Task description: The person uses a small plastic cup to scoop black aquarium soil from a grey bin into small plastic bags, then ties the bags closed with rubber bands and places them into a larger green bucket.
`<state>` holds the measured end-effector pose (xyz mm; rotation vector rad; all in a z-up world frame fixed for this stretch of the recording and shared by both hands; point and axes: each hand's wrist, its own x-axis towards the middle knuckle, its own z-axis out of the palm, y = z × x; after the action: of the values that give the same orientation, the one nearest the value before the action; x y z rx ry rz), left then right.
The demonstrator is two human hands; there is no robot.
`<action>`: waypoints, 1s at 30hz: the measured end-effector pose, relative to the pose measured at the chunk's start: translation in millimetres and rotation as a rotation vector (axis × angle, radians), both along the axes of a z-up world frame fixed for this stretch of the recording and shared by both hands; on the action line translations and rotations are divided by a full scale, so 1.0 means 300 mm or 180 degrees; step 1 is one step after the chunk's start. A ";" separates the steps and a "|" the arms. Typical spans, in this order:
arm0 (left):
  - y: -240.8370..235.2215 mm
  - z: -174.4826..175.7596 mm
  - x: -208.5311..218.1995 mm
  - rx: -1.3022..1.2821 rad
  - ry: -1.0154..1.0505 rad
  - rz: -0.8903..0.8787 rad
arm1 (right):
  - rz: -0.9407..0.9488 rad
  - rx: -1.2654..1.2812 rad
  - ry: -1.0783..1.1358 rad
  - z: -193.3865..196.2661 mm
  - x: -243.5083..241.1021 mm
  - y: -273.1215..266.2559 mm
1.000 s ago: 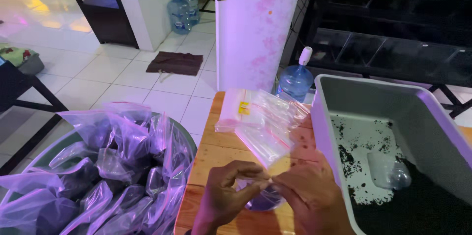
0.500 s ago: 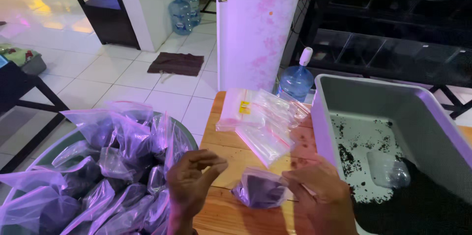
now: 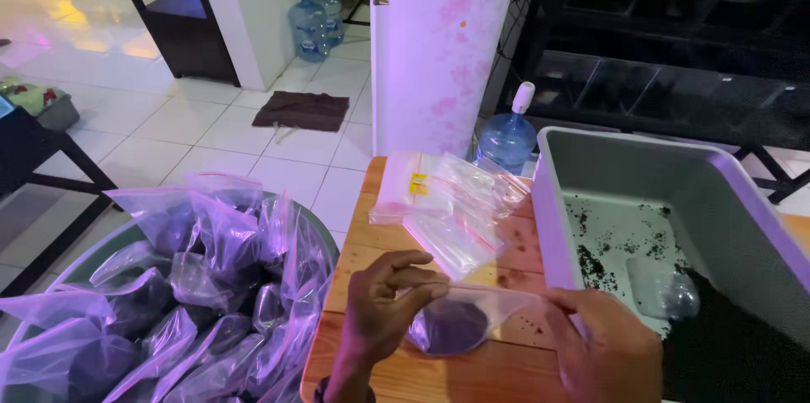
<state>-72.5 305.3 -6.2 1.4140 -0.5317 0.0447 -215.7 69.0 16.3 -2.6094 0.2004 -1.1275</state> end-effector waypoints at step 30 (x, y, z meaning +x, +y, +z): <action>0.423 0.157 0.126 0.0212 -0.0424 0.0619 | 0.0457 0.2334 0.0035 0.153 0.290 0.470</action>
<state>-34.8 432.2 40.8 1.5316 -0.5072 0.2809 -128.8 210.0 62.3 -1.9418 0.3461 -0.7891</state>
